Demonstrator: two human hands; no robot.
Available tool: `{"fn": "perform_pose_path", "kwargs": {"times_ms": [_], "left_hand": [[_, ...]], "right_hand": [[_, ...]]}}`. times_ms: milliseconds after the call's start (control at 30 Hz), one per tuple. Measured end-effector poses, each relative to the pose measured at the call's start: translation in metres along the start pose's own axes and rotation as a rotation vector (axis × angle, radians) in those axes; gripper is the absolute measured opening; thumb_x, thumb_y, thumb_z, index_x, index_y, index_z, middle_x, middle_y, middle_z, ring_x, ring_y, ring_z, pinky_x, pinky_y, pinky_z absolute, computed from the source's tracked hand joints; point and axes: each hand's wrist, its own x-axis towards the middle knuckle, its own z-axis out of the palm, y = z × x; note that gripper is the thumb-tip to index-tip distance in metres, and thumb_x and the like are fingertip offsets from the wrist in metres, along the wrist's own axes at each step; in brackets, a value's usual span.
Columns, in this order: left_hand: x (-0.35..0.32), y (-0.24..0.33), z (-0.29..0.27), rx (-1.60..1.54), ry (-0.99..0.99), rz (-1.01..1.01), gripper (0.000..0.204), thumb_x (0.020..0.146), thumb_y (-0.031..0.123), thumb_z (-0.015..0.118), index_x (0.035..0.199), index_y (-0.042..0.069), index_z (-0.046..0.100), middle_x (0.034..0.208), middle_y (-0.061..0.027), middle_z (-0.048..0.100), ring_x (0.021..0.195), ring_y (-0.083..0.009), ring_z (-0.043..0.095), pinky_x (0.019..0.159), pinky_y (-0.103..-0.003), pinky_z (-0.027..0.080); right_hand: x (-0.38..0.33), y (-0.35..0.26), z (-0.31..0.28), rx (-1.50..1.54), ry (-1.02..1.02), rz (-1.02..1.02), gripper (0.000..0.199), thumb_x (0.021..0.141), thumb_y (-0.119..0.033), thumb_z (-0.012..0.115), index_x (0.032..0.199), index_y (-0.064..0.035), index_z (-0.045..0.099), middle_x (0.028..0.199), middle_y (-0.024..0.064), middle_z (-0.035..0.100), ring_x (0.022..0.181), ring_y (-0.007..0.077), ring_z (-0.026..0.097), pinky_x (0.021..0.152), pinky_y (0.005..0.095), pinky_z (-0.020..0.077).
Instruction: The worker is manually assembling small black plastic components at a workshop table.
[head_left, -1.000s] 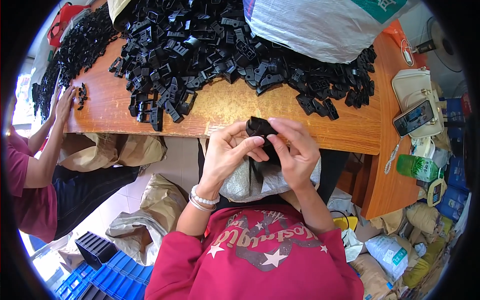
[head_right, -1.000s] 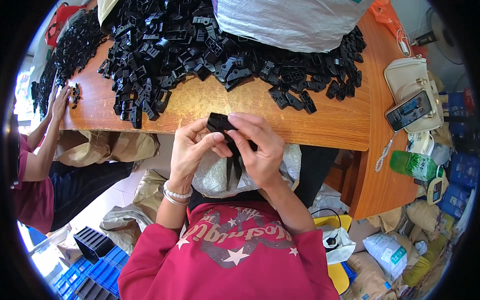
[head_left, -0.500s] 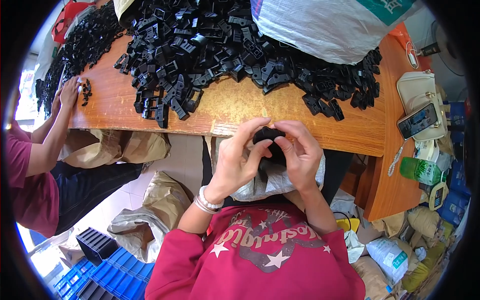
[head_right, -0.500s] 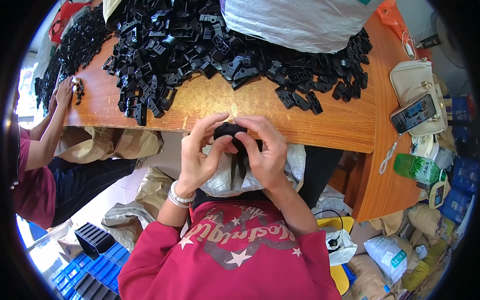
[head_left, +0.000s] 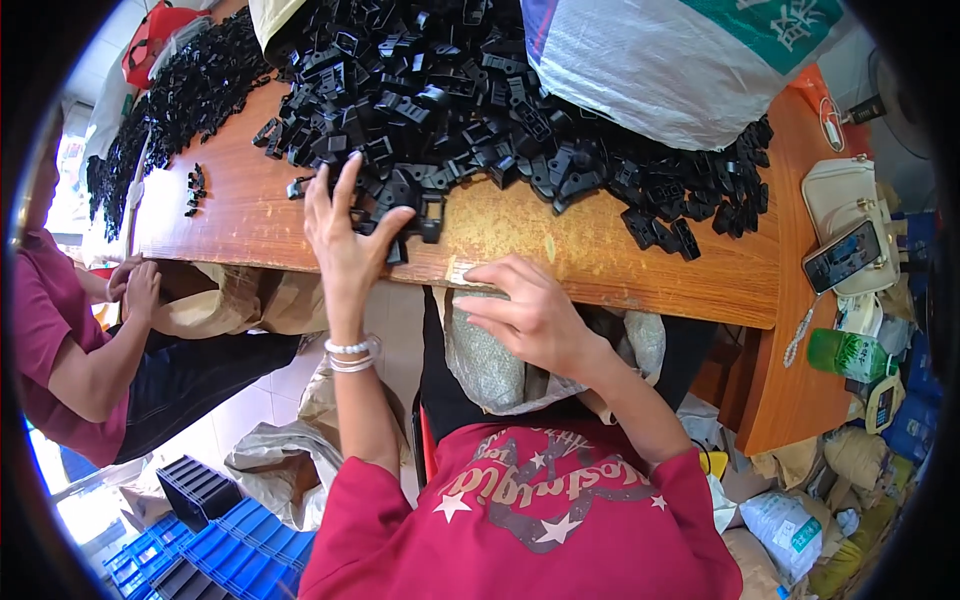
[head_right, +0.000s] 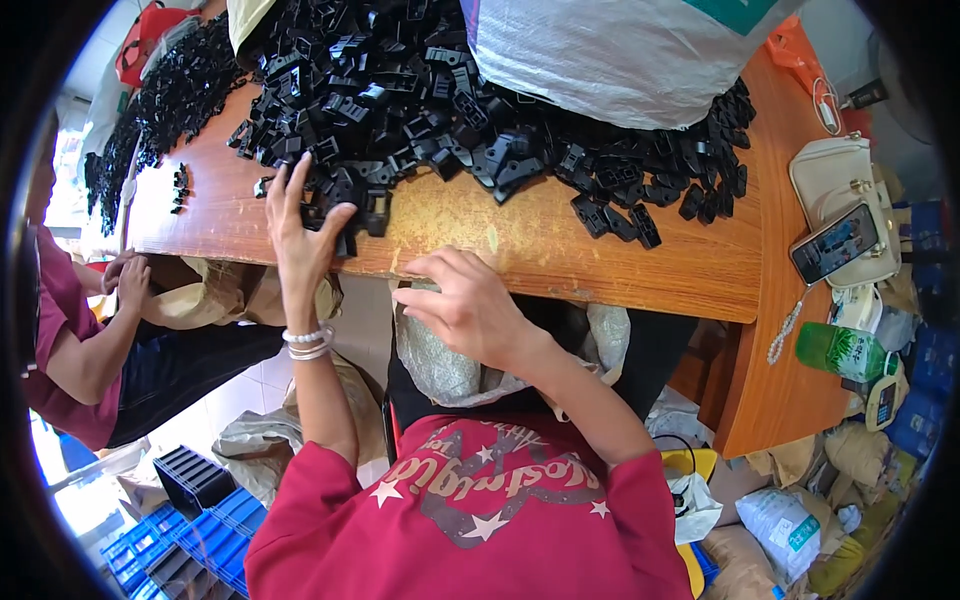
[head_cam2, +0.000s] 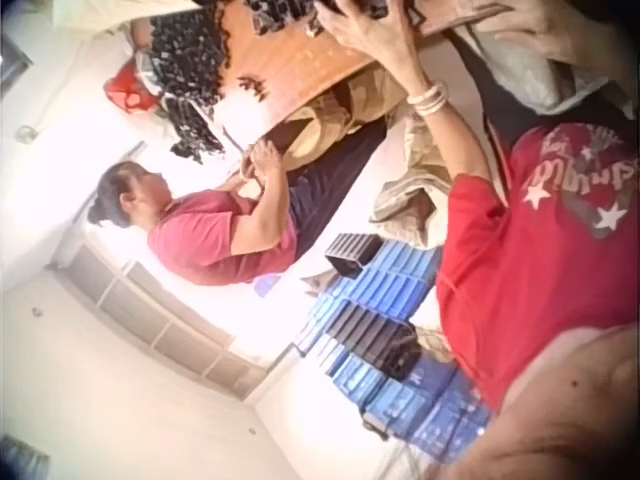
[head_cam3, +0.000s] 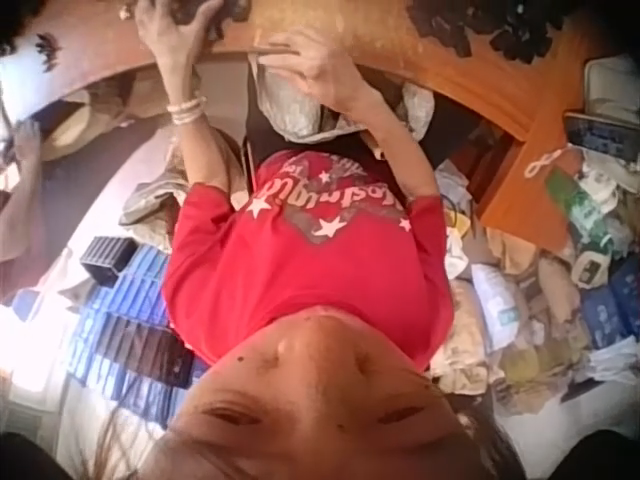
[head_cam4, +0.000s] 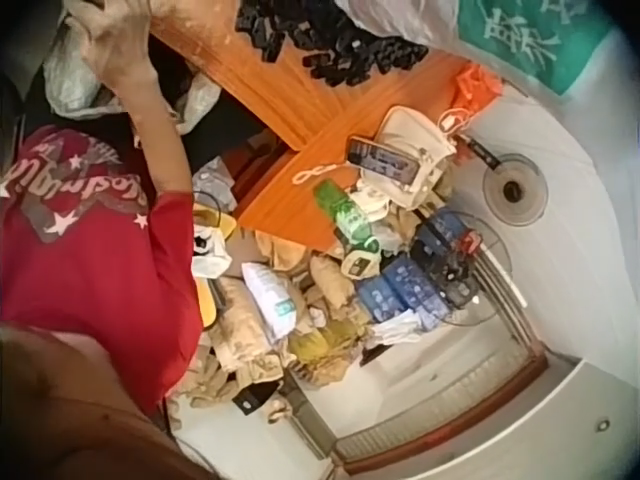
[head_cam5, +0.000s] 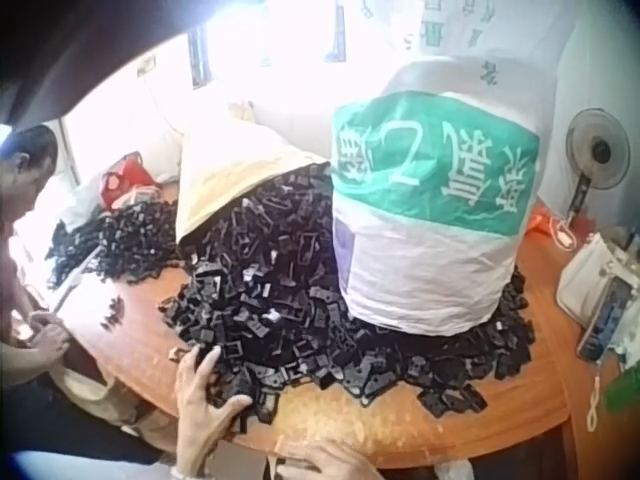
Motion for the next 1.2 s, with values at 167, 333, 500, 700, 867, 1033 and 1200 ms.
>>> {"fn": "perform_pose_path", "kwargs": {"times_ms": [167, 333, 500, 700, 867, 1033, 1200], "left_hand": [[-0.013, 0.026, 0.007, 0.005, 0.076, -0.034, 0.078, 0.069, 0.047, 0.081, 0.135, 0.018, 0.052, 0.140, -0.0195, 0.042, 0.132, -0.0416, 0.033, 0.109, -0.054, 0.024], [-0.018, 0.034, 0.005, 0.064, 0.273, 0.053, 0.073, 0.067, 0.043, 0.083, 0.130, 0.016, 0.057, 0.143, -0.0167, 0.041, 0.137, -0.0418, 0.028, 0.110, -0.062, 0.015], [-0.001, 0.089, 0.018, -0.128, 0.162, 0.373, 0.043, 0.081, 0.007, 0.069, 0.122, 0.003, 0.059, 0.129, -0.0201, 0.051, 0.100, -0.0314, 0.058, 0.086, -0.041, 0.048], [0.015, 0.102, 0.032, -0.185, -0.348, 0.487, 0.045, 0.072, -0.005, 0.061, 0.116, -0.002, 0.053, 0.115, -0.0195, 0.051, 0.104, -0.0340, 0.056, 0.085, -0.038, 0.050], [0.005, 0.109, 0.029, -0.291, -0.314, 0.381, 0.037, 0.074, -0.006, 0.060, 0.110, 0.001, 0.056, 0.105, -0.0171, 0.054, 0.081, -0.0342, 0.060, 0.071, -0.039, 0.052], [-0.032, 0.106, 0.022, -1.006, -0.428, -0.390, 0.017, 0.089, -0.006, 0.052, 0.100, -0.005, 0.065, 0.091, -0.0074, 0.067, 0.069, -0.0096, 0.063, 0.057, -0.020, 0.050], [-0.041, 0.118, 0.016, -1.508, -0.613, -0.690, 0.027, 0.092, -0.004, 0.047, 0.114, -0.005, 0.062, 0.093, -0.0102, 0.069, 0.077, -0.0130, 0.069, 0.068, -0.022, 0.055]], "right_hand": [[0.002, 0.004, 0.012, -0.037, 0.027, 0.032, 0.026, 0.074, -0.006, 0.071, 0.101, -0.0058, 0.068, 0.106, 0.0098, 0.060, 0.096, 0.0276, 0.057, 0.083, 0.0381, 0.0470], [-0.001, 0.006, 0.004, 0.001, 0.072, 0.067, 0.024, 0.076, -0.004, 0.070, 0.099, -0.0036, 0.067, 0.103, 0.0105, 0.060, 0.094, 0.0286, 0.057, 0.081, 0.0381, 0.0479], [-0.004, 0.010, -0.005, 0.001, 0.143, 0.112, 0.018, 0.079, -0.001, 0.068, 0.097, -0.0013, 0.065, 0.101, 0.0128, 0.061, 0.092, 0.0315, 0.059, 0.079, 0.0385, 0.0487], [0.007, 0.030, -0.052, -0.555, 0.447, 0.238, 0.030, 0.075, 0.005, 0.064, 0.103, -0.0022, 0.067, 0.108, 0.0113, 0.060, 0.096, 0.0294, 0.055, 0.079, 0.0391, 0.0432], [0.010, 0.044, -0.067, -0.679, 0.374, 0.222, 0.028, 0.071, 0.002, 0.069, 0.099, -0.0023, 0.065, 0.117, 0.0124, 0.055, 0.105, 0.0308, 0.052, 0.083, 0.0405, 0.0394], [-0.007, 0.036, -0.058, -0.156, 0.498, 0.312, 0.025, 0.074, 0.006, 0.068, 0.097, -0.0020, 0.062, 0.098, 0.0096, 0.061, 0.084, 0.0222, 0.058, 0.072, 0.0299, 0.0462], [-0.025, 0.002, -0.055, 0.517, 0.554, 0.653, 0.027, 0.084, 0.001, 0.067, 0.111, -0.0008, 0.062, 0.092, 0.0001, 0.057, 0.078, 0.0058, 0.051, 0.071, 0.0189, 0.0414]]}}
